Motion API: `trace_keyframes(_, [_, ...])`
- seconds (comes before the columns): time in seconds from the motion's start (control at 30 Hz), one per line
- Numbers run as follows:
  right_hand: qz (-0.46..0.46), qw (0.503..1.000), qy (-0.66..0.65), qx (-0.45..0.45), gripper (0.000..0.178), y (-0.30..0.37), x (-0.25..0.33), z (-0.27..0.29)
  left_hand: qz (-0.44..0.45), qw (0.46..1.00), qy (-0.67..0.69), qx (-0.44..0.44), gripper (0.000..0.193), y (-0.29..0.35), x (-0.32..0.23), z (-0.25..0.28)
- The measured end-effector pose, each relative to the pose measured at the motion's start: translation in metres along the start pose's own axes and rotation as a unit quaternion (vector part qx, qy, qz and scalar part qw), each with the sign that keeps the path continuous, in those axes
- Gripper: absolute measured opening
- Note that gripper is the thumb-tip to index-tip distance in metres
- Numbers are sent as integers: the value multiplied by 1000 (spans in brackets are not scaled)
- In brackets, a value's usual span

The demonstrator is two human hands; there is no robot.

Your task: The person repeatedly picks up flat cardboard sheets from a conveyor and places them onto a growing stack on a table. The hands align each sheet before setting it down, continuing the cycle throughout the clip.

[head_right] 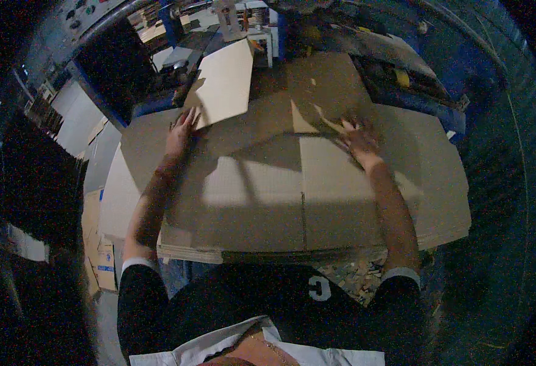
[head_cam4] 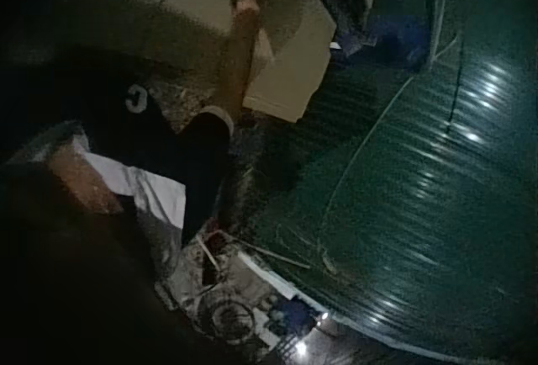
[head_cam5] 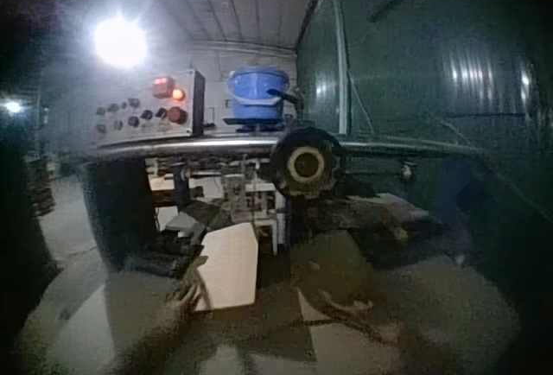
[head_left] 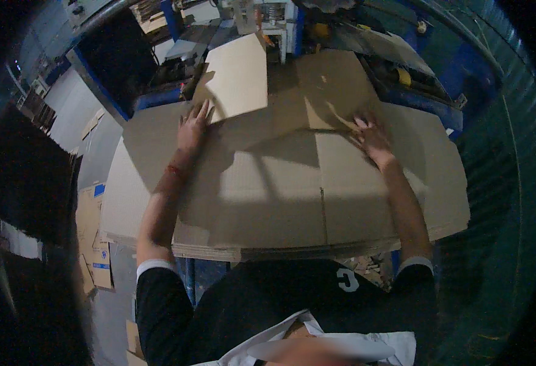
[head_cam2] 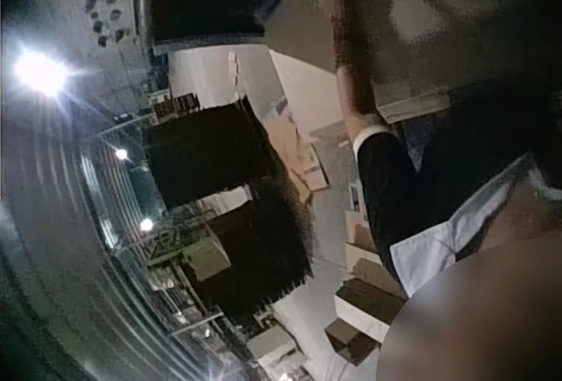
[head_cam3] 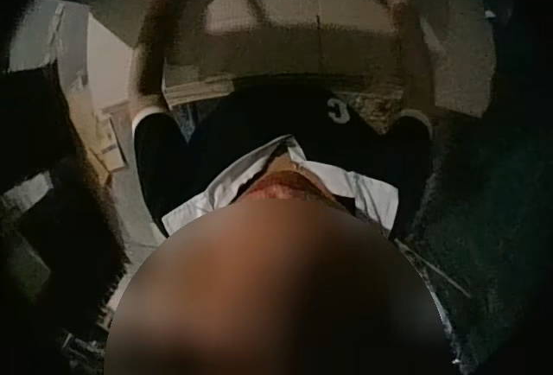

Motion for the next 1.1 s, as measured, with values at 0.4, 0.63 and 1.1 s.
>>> trace_keyframes(0.4, [-322, 923, -88, -191, 58, 269, -149, 24, 450, 865, 16, -221, 78, 259, 101, 112])
trace_keyframes(0.63, [-338, 831, -374, -234, 54, 285, -187, -10, 552, 831, -40, -57, 91, 274, 80, 96])
trace_keyframes(1.1, [-602, 727, -70, -323, 65, 277, -238, 59, 107, 823, 364, -423, 83, 173, 44, 223])
Point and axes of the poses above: each hand's wrist, its own y-axis away from the middle knuckle, its own z-axis out of the back of the hand, x = y × z, the point moved 4 cm from there along -y, towards the middle knuckle, and after that the axes turned 1 degree about -y, right-handed, at the moved point
